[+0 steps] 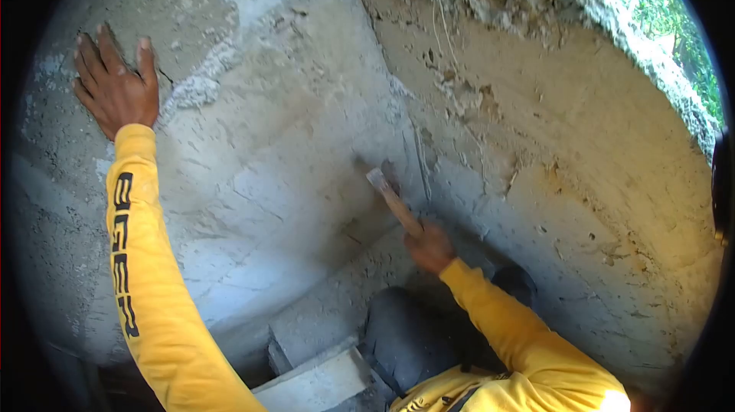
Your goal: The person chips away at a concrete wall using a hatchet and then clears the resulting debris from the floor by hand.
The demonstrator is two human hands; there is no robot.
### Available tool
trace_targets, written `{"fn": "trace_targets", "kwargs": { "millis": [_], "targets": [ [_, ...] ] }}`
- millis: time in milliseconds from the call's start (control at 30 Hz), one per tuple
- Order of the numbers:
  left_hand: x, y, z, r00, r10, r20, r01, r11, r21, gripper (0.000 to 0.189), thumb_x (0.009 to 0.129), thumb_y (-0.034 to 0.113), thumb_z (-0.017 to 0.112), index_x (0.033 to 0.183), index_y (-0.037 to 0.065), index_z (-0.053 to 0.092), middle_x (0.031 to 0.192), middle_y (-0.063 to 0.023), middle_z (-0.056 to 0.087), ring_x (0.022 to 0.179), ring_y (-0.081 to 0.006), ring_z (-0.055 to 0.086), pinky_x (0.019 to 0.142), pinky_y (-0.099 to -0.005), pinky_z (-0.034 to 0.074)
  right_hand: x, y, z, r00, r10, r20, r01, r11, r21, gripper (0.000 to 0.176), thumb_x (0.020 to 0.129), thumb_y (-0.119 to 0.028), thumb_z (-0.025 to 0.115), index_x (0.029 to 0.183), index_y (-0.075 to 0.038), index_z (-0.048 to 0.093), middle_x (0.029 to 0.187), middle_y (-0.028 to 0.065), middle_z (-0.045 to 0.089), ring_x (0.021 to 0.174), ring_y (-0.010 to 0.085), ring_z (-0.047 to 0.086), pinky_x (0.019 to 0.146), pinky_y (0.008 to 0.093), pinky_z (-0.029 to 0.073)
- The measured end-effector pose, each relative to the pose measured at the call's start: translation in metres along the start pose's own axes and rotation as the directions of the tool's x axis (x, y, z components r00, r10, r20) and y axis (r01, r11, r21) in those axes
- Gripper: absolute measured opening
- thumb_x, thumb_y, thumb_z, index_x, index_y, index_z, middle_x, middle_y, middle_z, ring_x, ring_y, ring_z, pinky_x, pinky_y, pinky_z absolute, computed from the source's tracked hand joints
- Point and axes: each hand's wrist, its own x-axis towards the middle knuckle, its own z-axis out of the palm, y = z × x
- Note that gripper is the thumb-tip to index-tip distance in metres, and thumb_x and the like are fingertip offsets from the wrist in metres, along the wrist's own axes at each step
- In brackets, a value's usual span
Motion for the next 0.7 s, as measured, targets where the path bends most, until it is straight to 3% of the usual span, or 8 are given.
{"fn": "trace_targets", "kwargs": {
  "millis": [200,267,333,400,433,533,567,700],
  "targets": [
    [-0.003,0.0,-0.001,1.0,-0.017,0.011,0.017,1.0,0.017,0.069,0.103,0.059,0.049,0.158,0.018,0.04,0.163,-0.0185,0.037,0.153,-0.0375,0.031,0.121,-0.0611,0.026,-0.024,-0.059,-0.056,0.97,-0.191,-0.151,0.223,0.944,0.243,0.029,0.088,-0.022,0.076,0.104,0.0,0.064,0.088,0.0253,0.07,0.082,0.0475,0.068,0.071,0.0476,0.055],
    [-0.004,0.001,-0.001,1.0,-0.015,0.013,0.014,1.0,0.028,0.07,0.103,0.059,0.048,0.158,0.018,0.039,0.163,-0.0184,0.037,0.153,-0.0374,0.031,0.121,-0.0609,0.026,-0.022,-0.089,-0.076,0.873,-0.406,-0.271,0.466,0.857,0.218,0.023,0.092,-0.02,0.073,0.102,0.0,0.065,0.085,0.0196,0.068,0.076,0.0366,0.067,0.07,0.0429,0.053],
    [-0.006,0.001,0.0,1.0,-0.015,0.018,0.014,1.0,0.005,0.07,0.103,0.059,0.048,0.159,0.018,0.038,0.164,-0.0185,0.036,0.153,-0.0375,0.03,0.122,-0.0609,0.025,-0.022,-0.117,-0.105,0.822,-0.525,-0.222,0.568,0.786,0.245,0.016,0.097,-0.015,0.07,0.092,-0.004,0.06,0.083,0.011,0.061,0.07,0.0247,0.059,0.068,0.0362,0.049],
    [-0.004,-0.001,-0.001,1.0,-0.013,0.022,0.013,1.0,0.003,0.07,0.103,0.059,0.048,0.159,0.018,0.038,0.164,-0.0184,0.035,0.153,-0.0375,0.03,0.122,-0.0607,0.025,-0.005,-0.097,-0.068,0.699,-0.526,-0.484,0.71,0.595,0.378,0.021,0.099,-0.009,0.067,0.085,-0.006,0.052,0.081,0.0079,0.055,0.069,0.0195,0.054,0.066,0.0336,0.046],
    [-0.005,-0.001,-0.001,1.0,-0.014,0.024,0.013,1.0,0.011,0.07,0.103,0.058,0.048,0.159,0.018,0.038,0.164,-0.0184,0.035,0.153,-0.0375,0.03,0.122,-0.0606,0.025,-0.006,-0.104,-0.066,0.713,-0.508,-0.483,0.697,0.586,0.413,0.021,0.1,-0.005,0.065,0.084,-0.007,0.05,0.08,0.0071,0.055,0.07,0.0185,0.053,0.066,0.0344,0.046],
    [-0.002,-0.001,-0.002,0.999,-0.028,0.032,0.027,0.999,0.02,0.07,0.103,0.057,0.048,0.159,0.017,0.038,0.165,-0.0182,0.034,0.154,-0.0372,0.03,0.123,-0.0602,0.024,0.008,-0.054,-0.029,0.864,-0.383,-0.327,0.477,0.83,0.288,0.025,0.088,-0.02,0.076,0.099,0.001,0.067,0.081,0.0227,0.069,0.077,0.0414,0.071,0.07,0.0441,0.056],
    [-0.003,0.001,-0.003,0.999,-0.035,0.04,0.034,0.999,0.017,0.07,0.103,0.057,0.048,0.159,0.017,0.038,0.165,-0.0182,0.033,0.154,-0.0371,0.029,0.123,-0.0601,0.024,0.012,-0.044,-0.025,0.995,-0.096,-0.03,0.098,0.991,0.091,0.027,0.088,-0.023,0.074,0.1,0.0,0.067,0.086,0.0286,0.068,0.087,0.0499,0.067,0.075,0.0496,0.055],
    [0.001,-0.002,-0.005,0.998,-0.047,0.04,0.046,0.998,0.039,0.07,0.103,0.056,0.049,0.159,0.017,0.037,0.166,-0.0175,0.033,0.154,-0.0365,0.029,0.123,-0.0596,0.023,0.005,-0.026,-0.02,0.982,-0.159,-0.106,0.17,0.979,0.108,0.027,0.089,-0.026,0.073,0.099,-0.001,0.066,0.086,0.0282,0.068,0.084,0.0498,0.067,0.073,0.0511,0.054]
  ]
}}
